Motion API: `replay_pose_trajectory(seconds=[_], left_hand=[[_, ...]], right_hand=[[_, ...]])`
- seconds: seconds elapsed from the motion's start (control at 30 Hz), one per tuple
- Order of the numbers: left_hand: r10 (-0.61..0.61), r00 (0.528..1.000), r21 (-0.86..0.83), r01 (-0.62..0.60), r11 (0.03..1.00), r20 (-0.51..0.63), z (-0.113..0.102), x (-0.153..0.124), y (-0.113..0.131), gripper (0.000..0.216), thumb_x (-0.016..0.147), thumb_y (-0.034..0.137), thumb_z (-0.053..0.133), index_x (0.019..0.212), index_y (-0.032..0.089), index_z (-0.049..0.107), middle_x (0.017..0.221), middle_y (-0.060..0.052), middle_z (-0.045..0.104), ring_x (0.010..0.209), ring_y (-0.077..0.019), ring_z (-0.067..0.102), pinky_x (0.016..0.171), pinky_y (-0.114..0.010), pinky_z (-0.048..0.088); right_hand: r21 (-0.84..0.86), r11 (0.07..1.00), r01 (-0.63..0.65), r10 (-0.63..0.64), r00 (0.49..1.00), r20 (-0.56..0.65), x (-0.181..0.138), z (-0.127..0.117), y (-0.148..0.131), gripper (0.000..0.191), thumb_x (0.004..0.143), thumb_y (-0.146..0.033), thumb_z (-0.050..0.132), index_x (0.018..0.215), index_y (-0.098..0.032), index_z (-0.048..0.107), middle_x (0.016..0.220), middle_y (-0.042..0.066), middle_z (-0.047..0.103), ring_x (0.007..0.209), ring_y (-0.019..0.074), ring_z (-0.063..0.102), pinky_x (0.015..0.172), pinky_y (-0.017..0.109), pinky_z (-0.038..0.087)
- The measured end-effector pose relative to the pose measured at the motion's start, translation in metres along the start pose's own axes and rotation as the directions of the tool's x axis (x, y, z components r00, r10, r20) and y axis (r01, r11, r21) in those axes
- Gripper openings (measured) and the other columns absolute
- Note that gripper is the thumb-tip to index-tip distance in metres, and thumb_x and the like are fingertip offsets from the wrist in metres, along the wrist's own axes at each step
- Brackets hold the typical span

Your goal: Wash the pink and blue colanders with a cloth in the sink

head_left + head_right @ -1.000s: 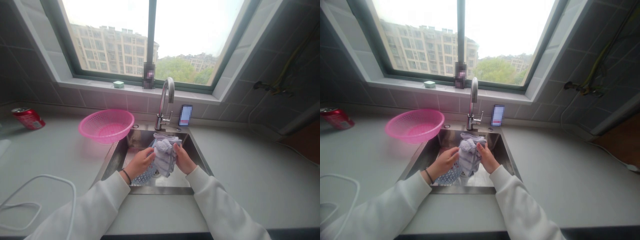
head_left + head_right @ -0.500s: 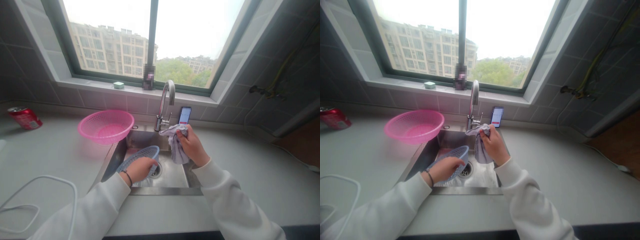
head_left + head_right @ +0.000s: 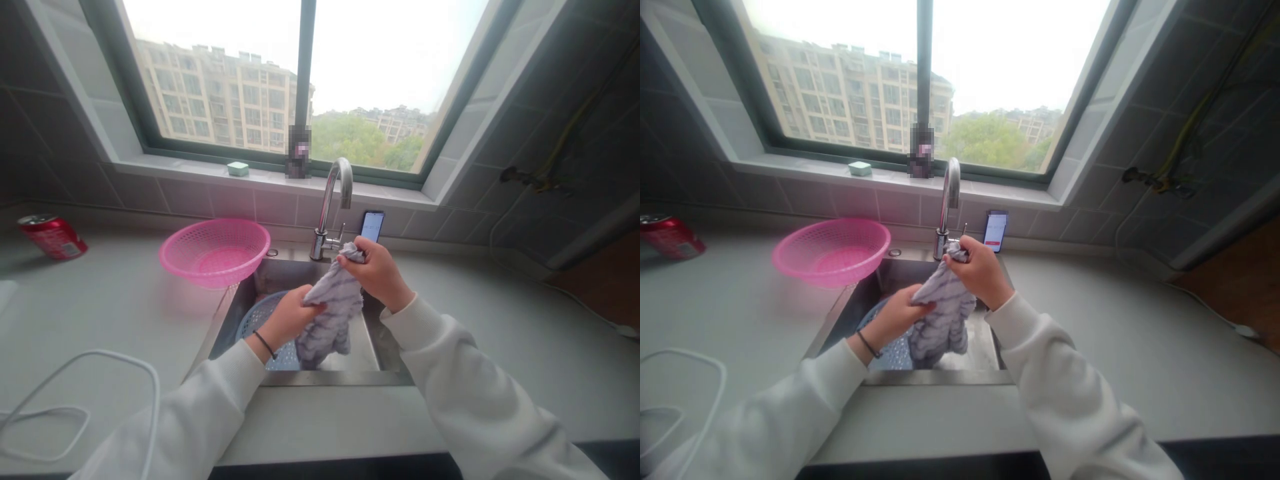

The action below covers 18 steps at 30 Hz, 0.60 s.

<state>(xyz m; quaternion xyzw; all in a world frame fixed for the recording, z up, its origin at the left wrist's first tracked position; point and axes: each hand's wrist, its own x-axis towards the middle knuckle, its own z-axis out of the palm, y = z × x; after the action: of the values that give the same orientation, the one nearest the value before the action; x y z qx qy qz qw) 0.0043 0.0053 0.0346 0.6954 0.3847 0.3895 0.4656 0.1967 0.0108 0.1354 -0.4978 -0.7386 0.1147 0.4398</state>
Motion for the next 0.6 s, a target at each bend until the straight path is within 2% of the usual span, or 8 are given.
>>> replay_pose_trajectory(seconds=[0.07,0.13,0.2,0.27,0.33,0.4,0.5,0.6], left_hand=[[-0.008,0.996,-0.109,-0.001,0.994,-0.084,-0.012,0.002,0.01,0.025,0.075,0.035,0.072,0.083,0.018,0.056,0.077,0.001,0.061,0.074,-0.0173,0.057,0.067,-0.028,0.044],[-0.03,0.994,-0.196,0.008,0.981,-0.11,-0.027,0.005,0.023,0.029,0.071,0.033,0.075,0.082,0.019,0.053,0.072,0.005,0.056,0.066,-0.0129,0.051,0.061,-0.024,0.039],[-0.015,0.991,-0.248,-0.02,0.968,-0.135,-0.042,0.011,0.039,0.03,0.07,0.03,0.077,0.082,0.019,0.051,0.07,0.006,0.053,0.062,-0.0105,0.048,0.058,-0.022,0.038],[0.04,0.98,-0.286,-0.096,0.953,-0.195,-0.055,0.018,0.055,0.032,0.067,0.027,0.078,0.079,0.019,0.049,0.069,0.007,0.053,0.061,-0.009,0.047,0.057,-0.02,0.035],[0.107,0.967,-0.305,-0.177,0.936,-0.231,-0.065,0.024,0.068,0.033,0.065,0.023,0.079,0.079,0.018,0.05,0.069,0.007,0.054,0.061,-0.0086,0.048,0.058,-0.019,0.036],[0.151,0.96,-0.306,-0.221,0.926,-0.236,-0.073,0.026,0.079,0.033,0.064,0.021,0.081,0.081,0.018,0.053,0.069,0.007,0.055,0.061,-0.0084,0.049,0.057,-0.018,0.036],[0.128,0.965,-0.329,-0.2,0.923,-0.228,-0.08,0.022,0.091,0.031,0.062,0.019,0.081,0.08,0.017,0.056,0.069,0.006,0.057,0.06,-0.0087,0.05,0.055,-0.018,0.037],[0.068,0.98,-0.392,-0.137,0.91,-0.186,-0.087,0.02,0.103,0.031,0.061,0.018,0.081,0.082,0.017,0.058,0.071,0.004,0.06,0.06,-0.0101,0.054,0.054,-0.019,0.041]], right_hand=[[0.096,0.995,-0.003,0.0,0.999,0.032,0.006,-0.007,0.003,0.039,0.079,-0.043,0.072,0.065,-0.024,0.041,0.06,-0.008,0.039,0.056,0.0103,0.033,0.053,0.025,0.027],[0.188,0.982,-0.009,-0.005,0.997,0.073,0.012,-0.016,0.005,0.041,0.075,-0.046,0.078,0.067,-0.023,0.044,0.059,-0.008,0.039,0.055,0.009,0.033,0.05,0.023,0.027],[0.275,0.961,-0.043,0.007,0.992,0.13,0.019,-0.027,0.004,0.039,0.07,-0.045,0.083,0.074,-0.023,0.051,0.06,-0.009,0.044,0.054,0.0084,0.037,0.048,0.021,0.029],[0.344,0.933,-0.102,0.025,0.975,0.22,0.024,-0.038,0.002,0.041,0.064,-0.04,0.088,0.089,-0.021,0.061,0.064,-0.008,0.054,0.055,0.0094,0.045,0.048,0.019,0.036],[0.365,0.917,-0.16,0.029,0.94,0.34,0.027,-0.05,0.001,0.045,0.062,-0.033,0.089,0.1,-0.019,0.068,0.074,-0.004,0.065,0.063,0.0131,0.057,0.052,0.021,0.045],[0.339,0.912,-0.231,0.048,0.881,0.47,0.029,-0.062,0.002,0.039,0.061,-0.026,0.088,0.097,-0.016,0.074,0.081,0.001,0.071,0.071,0.0182,0.065,0.057,0.026,0.053],[0.241,0.915,-0.325,0.118,0.784,0.61,0.03,-0.079,0.008,0.028,0.062,-0.018,0.085,0.089,-0.014,0.079,0.083,0.004,0.076,0.075,0.022,0.07,0.061,0.029,0.058],[0.195,0.913,-0.359,0.148,0.737,0.66,0.032,-0.093,0.01,0.024,0.061,-0.014,0.085,0.085,-0.014,0.08,0.08,0.004,0.078,0.073,0.0215,0.071,0.062,0.029,0.059]])
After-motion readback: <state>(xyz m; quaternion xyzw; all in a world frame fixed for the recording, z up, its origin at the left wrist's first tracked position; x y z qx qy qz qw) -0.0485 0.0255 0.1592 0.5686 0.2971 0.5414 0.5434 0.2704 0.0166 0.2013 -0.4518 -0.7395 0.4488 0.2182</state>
